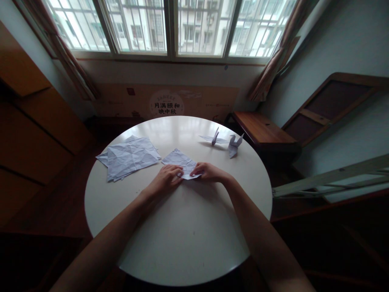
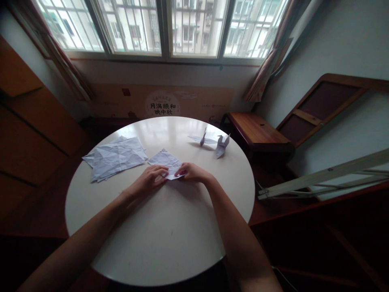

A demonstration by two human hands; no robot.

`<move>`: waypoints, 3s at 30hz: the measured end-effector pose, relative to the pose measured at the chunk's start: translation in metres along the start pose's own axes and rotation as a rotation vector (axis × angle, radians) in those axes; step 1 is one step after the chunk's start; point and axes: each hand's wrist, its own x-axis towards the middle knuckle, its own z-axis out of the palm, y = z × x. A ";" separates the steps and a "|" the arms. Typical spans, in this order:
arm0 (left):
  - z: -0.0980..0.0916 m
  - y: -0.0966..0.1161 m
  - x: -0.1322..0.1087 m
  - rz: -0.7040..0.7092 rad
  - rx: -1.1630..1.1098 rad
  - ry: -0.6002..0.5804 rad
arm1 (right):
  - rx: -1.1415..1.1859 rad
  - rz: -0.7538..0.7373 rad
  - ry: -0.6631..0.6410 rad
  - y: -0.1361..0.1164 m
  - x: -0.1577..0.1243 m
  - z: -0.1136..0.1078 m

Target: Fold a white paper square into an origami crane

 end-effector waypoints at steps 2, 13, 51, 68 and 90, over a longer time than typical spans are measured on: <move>0.000 0.000 0.000 -0.002 0.007 -0.005 | 0.005 0.003 0.002 0.000 0.000 0.000; -0.001 0.002 0.001 -0.023 0.001 -0.017 | 0.004 0.031 0.039 -0.002 0.003 -0.001; -0.003 0.009 -0.002 0.024 -0.032 -0.155 | -0.205 0.161 0.324 0.007 0.006 -0.001; 0.002 0.009 0.002 0.026 -0.086 -0.049 | -0.521 0.316 0.344 -0.001 0.005 0.006; -0.001 0.013 0.002 0.077 -0.032 -0.058 | -0.791 0.447 0.371 -0.016 0.011 0.022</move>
